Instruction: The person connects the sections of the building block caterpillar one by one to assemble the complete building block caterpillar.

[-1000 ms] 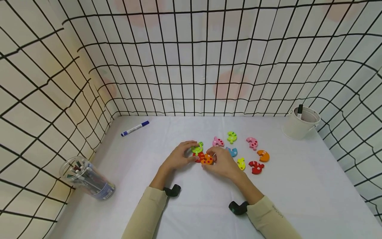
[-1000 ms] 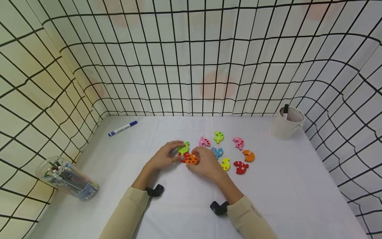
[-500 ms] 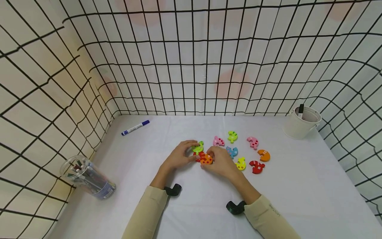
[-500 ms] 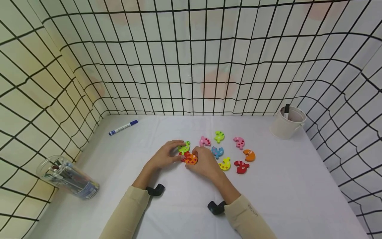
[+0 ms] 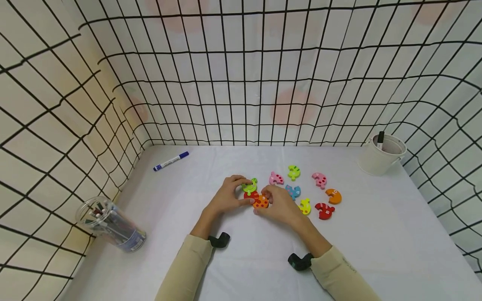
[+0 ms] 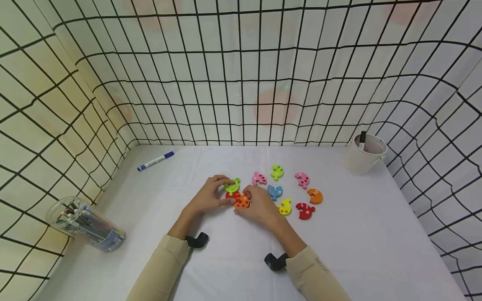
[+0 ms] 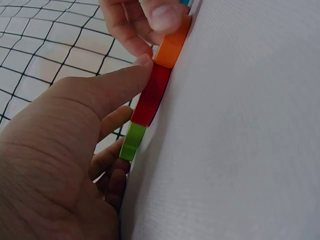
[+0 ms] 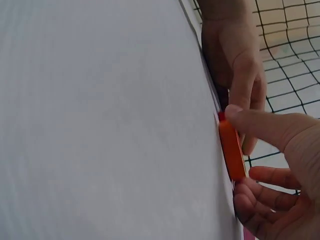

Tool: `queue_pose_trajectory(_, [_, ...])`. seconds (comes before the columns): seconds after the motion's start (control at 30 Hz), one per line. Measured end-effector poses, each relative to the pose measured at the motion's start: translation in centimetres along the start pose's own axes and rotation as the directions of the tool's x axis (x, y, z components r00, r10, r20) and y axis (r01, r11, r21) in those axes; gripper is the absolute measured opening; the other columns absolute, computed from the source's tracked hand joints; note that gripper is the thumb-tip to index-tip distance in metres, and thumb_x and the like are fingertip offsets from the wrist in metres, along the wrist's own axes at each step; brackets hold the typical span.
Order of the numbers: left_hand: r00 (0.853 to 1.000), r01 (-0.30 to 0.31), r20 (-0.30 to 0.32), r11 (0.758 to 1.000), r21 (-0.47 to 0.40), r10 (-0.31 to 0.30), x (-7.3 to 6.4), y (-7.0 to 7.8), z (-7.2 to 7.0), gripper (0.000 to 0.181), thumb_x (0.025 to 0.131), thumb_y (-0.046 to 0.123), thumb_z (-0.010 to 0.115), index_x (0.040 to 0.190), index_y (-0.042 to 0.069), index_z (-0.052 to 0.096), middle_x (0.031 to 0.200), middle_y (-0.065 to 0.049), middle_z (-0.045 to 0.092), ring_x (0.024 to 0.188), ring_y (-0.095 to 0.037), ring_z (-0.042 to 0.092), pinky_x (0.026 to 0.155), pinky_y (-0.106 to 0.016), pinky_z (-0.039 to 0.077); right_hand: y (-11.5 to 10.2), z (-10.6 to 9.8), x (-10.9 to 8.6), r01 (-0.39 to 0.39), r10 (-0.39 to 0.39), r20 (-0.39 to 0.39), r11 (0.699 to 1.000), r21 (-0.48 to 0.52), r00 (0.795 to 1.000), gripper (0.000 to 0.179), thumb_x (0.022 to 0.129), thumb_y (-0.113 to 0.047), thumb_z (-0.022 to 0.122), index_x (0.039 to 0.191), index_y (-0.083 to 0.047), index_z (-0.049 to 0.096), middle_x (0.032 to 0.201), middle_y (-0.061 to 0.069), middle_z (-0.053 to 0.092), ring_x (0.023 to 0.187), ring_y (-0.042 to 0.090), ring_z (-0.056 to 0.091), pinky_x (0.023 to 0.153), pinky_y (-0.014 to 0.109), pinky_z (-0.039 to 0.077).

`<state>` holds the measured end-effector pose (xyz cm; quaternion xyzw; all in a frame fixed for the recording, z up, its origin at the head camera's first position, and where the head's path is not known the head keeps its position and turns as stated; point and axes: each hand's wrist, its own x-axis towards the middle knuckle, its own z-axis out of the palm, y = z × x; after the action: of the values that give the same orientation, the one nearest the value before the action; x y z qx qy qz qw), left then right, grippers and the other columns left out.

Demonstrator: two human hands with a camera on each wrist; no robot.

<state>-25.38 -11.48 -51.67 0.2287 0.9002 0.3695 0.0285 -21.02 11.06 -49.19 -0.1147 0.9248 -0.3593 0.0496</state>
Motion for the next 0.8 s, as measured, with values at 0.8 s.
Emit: queue_pose_trajectory(0.8, [0.998,0.039,0.044,0.999,0.03,-0.04,-0.2,0.1,0.1,0.08,0.079,0.049,0.084,0.148,0.023,0.053,0.154,-0.006,0.043,0.144,-0.027,0.039,0.117,-0.055,0.041,4.4,-5.2,4.2,0.132,-0.111,0.136,0.979,-0.157,0.984,0.049,0.099,-0.017,0.064,0.147,-0.013,0.055,0.161,0.008,0.045,0.151,0.035,0.037,0.123,0.058,0.031])
